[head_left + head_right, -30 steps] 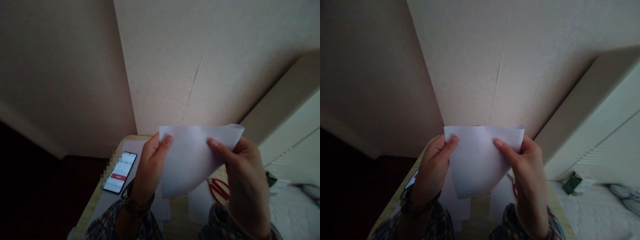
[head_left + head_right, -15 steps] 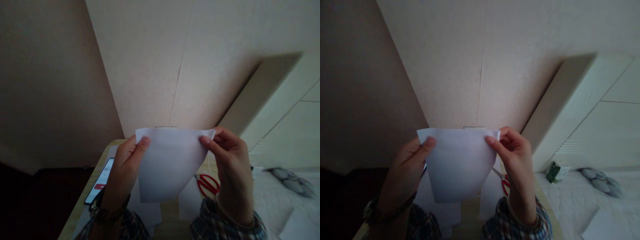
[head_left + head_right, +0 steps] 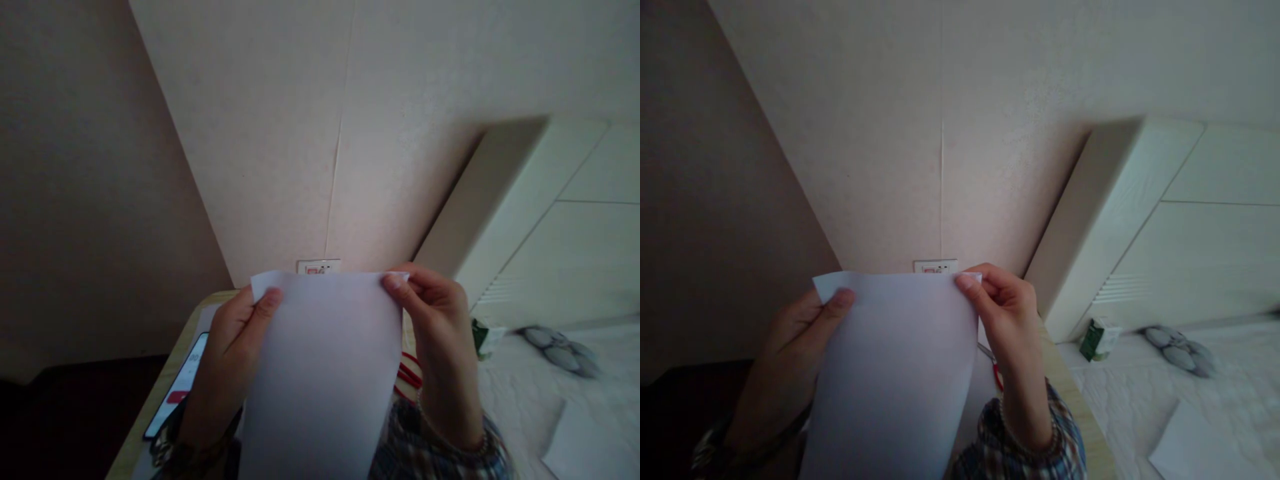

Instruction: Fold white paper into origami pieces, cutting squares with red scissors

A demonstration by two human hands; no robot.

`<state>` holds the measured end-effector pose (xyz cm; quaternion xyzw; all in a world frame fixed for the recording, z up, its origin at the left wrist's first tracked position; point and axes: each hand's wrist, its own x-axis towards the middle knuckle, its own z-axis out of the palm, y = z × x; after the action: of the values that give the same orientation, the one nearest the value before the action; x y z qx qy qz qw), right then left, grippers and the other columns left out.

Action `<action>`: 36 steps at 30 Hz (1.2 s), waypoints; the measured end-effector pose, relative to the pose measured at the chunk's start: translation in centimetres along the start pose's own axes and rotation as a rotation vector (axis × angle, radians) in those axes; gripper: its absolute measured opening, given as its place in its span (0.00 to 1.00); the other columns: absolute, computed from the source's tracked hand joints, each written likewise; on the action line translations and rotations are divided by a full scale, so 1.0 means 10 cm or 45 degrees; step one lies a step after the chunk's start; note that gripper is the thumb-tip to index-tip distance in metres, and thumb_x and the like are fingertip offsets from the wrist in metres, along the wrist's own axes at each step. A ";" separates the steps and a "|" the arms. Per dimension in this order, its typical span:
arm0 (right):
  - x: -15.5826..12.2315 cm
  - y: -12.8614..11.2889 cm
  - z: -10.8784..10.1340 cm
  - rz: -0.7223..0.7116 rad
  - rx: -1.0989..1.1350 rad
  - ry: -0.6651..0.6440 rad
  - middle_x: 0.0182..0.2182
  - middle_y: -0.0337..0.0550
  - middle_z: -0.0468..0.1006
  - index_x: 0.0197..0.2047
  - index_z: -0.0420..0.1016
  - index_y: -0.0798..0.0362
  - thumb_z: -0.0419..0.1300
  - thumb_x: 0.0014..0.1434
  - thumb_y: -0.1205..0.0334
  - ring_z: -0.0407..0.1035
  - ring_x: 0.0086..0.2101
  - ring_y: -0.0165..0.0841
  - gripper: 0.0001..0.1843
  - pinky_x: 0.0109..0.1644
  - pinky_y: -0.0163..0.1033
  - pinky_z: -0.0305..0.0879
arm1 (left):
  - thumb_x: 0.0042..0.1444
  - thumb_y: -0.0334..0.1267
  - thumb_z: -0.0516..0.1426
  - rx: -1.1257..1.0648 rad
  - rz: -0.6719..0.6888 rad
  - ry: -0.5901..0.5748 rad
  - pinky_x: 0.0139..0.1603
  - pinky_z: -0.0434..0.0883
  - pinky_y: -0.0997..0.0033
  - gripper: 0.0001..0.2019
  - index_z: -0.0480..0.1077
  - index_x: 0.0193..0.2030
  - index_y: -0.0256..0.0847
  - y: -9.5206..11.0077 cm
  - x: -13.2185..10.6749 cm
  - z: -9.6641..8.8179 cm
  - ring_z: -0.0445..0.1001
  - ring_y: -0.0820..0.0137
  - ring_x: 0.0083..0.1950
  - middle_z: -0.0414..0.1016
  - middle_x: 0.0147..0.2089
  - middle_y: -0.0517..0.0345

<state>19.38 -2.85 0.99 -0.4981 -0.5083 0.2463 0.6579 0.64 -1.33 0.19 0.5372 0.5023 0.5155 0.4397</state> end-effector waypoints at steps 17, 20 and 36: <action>0.05 0.09 0.04 0.013 -0.064 -0.252 0.18 0.34 0.58 0.20 0.65 0.53 0.57 0.59 0.54 0.52 0.21 0.26 0.19 0.21 0.32 0.47 | 0.53 0.52 0.55 0.067 0.112 0.202 0.17 0.56 0.78 0.16 0.66 0.25 0.41 -0.03 0.05 -0.08 0.60 0.75 0.18 0.62 0.17 0.67; 0.05 0.11 0.05 0.006 -0.091 -0.185 0.16 0.34 0.56 0.18 0.63 0.53 0.56 0.60 0.52 0.51 0.19 0.25 0.22 0.20 0.32 0.45 | 0.54 0.49 0.55 0.047 0.173 0.224 0.17 0.56 0.79 0.15 0.66 0.25 0.41 -0.04 0.05 -0.08 0.58 0.77 0.18 0.61 0.18 0.68; 0.06 0.09 0.01 -0.148 -0.094 0.015 0.20 0.34 0.60 0.23 0.66 0.51 0.55 0.62 0.58 0.55 0.23 0.28 0.15 0.23 0.33 0.50 | 0.53 0.53 0.58 0.000 0.107 -0.045 0.19 0.58 0.76 0.17 0.72 0.30 0.40 -0.17 0.10 -0.08 0.61 0.72 0.21 0.64 0.20 0.64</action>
<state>19.66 -1.99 0.46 -0.4931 -0.5413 0.1858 0.6552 -0.36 -0.22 -1.28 0.5667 0.4716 0.5239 0.4265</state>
